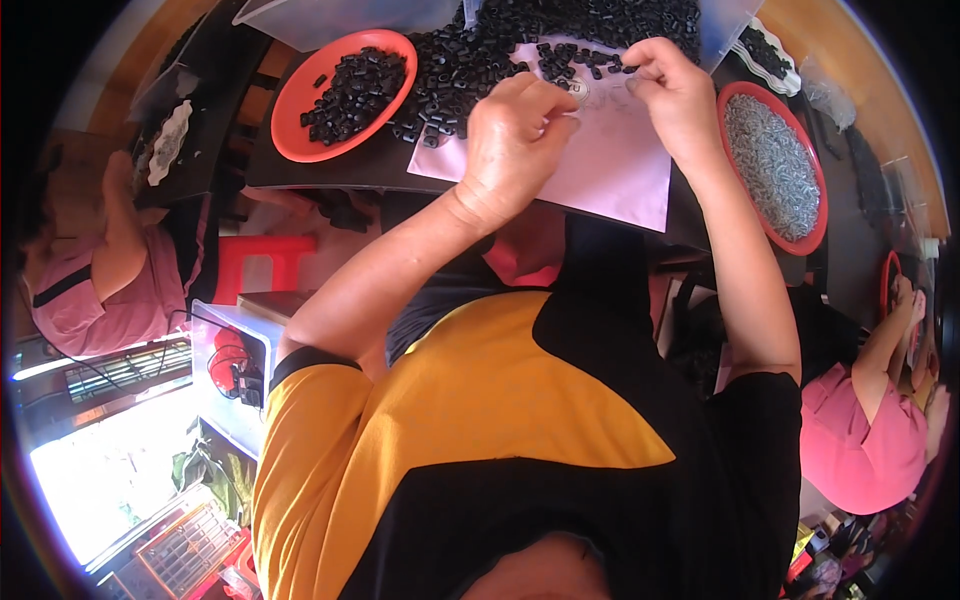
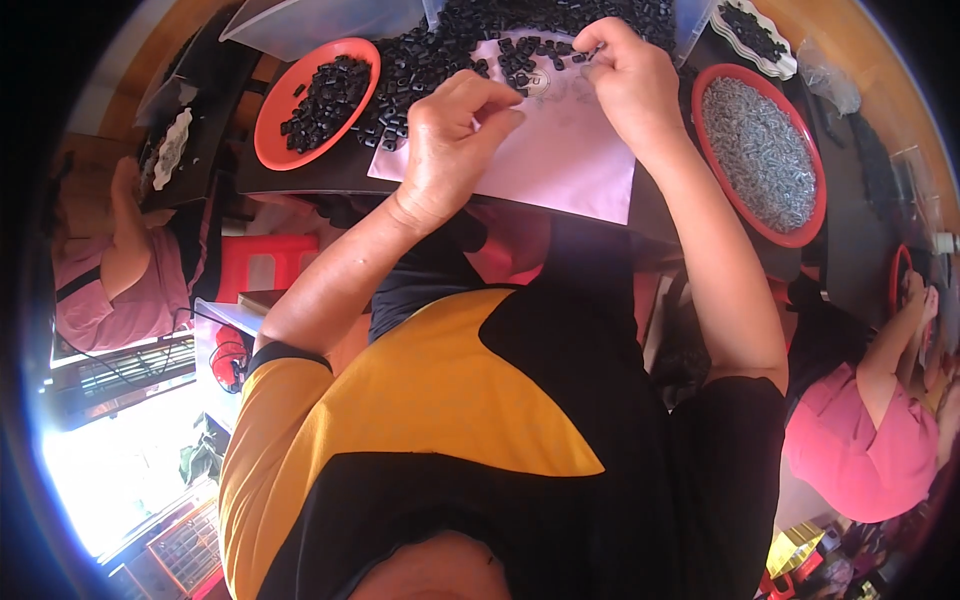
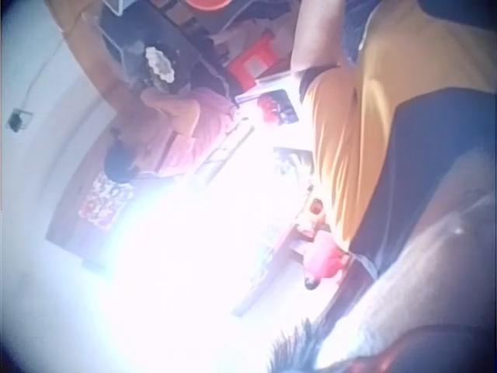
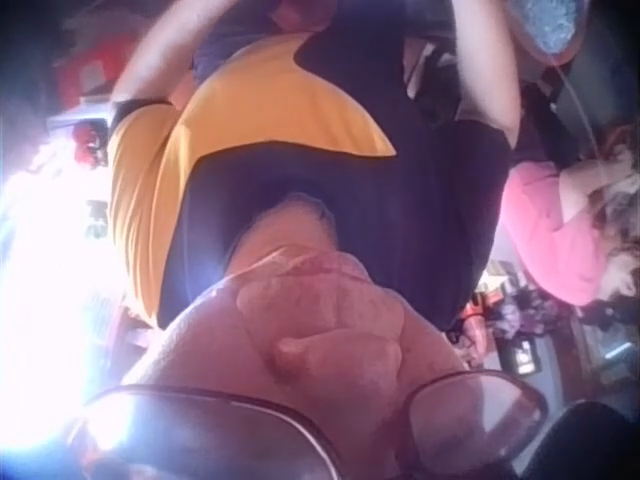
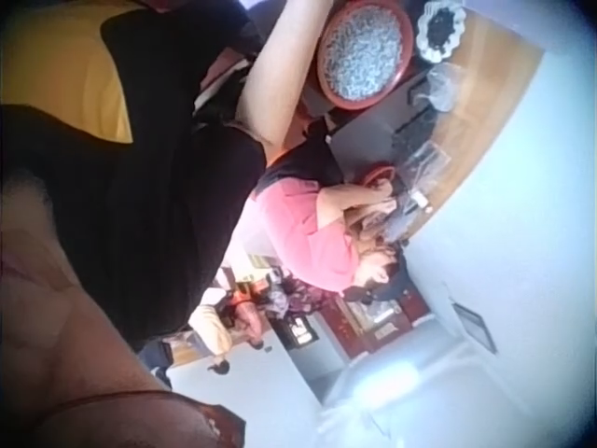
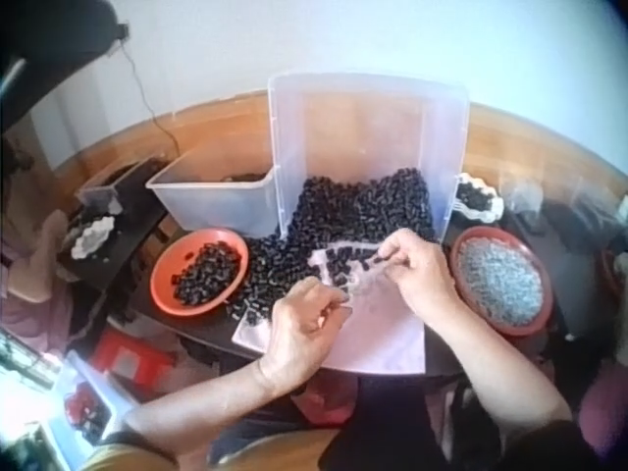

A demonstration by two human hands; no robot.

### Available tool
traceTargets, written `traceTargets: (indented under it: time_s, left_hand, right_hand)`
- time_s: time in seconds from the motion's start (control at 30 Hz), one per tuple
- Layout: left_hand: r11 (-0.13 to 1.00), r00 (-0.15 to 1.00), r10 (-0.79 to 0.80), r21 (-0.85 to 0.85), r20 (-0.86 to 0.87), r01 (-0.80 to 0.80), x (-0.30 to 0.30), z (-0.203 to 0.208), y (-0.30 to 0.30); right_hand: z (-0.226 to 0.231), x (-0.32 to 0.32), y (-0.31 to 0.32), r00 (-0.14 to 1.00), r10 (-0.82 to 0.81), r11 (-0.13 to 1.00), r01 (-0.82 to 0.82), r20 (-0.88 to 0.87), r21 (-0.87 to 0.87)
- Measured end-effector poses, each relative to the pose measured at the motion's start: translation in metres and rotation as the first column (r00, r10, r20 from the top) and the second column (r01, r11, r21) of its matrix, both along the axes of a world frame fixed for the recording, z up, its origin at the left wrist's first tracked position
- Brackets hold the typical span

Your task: The person assembles small components by picking up plastic pieces and inserting small pins into them by hand.

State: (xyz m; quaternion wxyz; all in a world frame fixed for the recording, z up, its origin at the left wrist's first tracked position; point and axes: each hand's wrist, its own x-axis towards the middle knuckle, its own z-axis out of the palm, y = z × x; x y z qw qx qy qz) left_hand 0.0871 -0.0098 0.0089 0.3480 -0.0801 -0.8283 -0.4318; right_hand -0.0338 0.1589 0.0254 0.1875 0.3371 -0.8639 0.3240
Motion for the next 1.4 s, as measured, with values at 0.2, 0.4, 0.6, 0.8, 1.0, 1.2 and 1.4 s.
traceTargets:
  time_s: [0.2,0.4,0.6,0.8,1.0,1.2,1.4]
  left_hand:
    - [0.99,0.989,-0.132,0.033,-0.066,0.134,-0.004,0.006,0.019]
    - [0.977,0.977,-0.186,-0.125,-0.104,0.173,0.001,-0.009,0.012]
    - [0.947,0.979,-0.165,-0.297,-0.121,0.123,0.012,-0.007,0.003]
    - [0.934,0.997,0.071,-0.352,0.029,-0.056,0.013,-0.011,0.007]
    - [0.893,0.982,0.162,-0.439,0.101,-0.102,0.016,-0.009,0.005]
    - [0.892,0.991,0.103,-0.45,0.088,-0.053,0.008,-0.013,0.0]
    - [0.921,0.978,-0.045,-0.371,0.206,0.121,0.003,-0.007,-0.011]
  right_hand:
    - [0.003,0.057,0.002,0.499,0.585,0.632,0.214,0.64,-0.745]
    - [0.008,0.077,0.005,0.364,0.616,0.632,0.301,0.699,-0.714]
    - [0.011,0.063,0.005,0.354,0.492,0.796,0.187,0.796,-0.575]
    - [-0.001,-0.007,-0.018,0.998,-0.038,0.996,0.033,0.058,0.086]
    - [0.001,-0.035,-0.023,0.995,-0.09,0.875,0.056,0.049,0.481]
    - [-0.01,-0.033,-0.022,0.996,-0.019,0.887,0.055,-0.083,0.458]
    - [-0.003,-0.024,-0.01,0.996,0.001,0.907,0.036,-0.088,0.419]
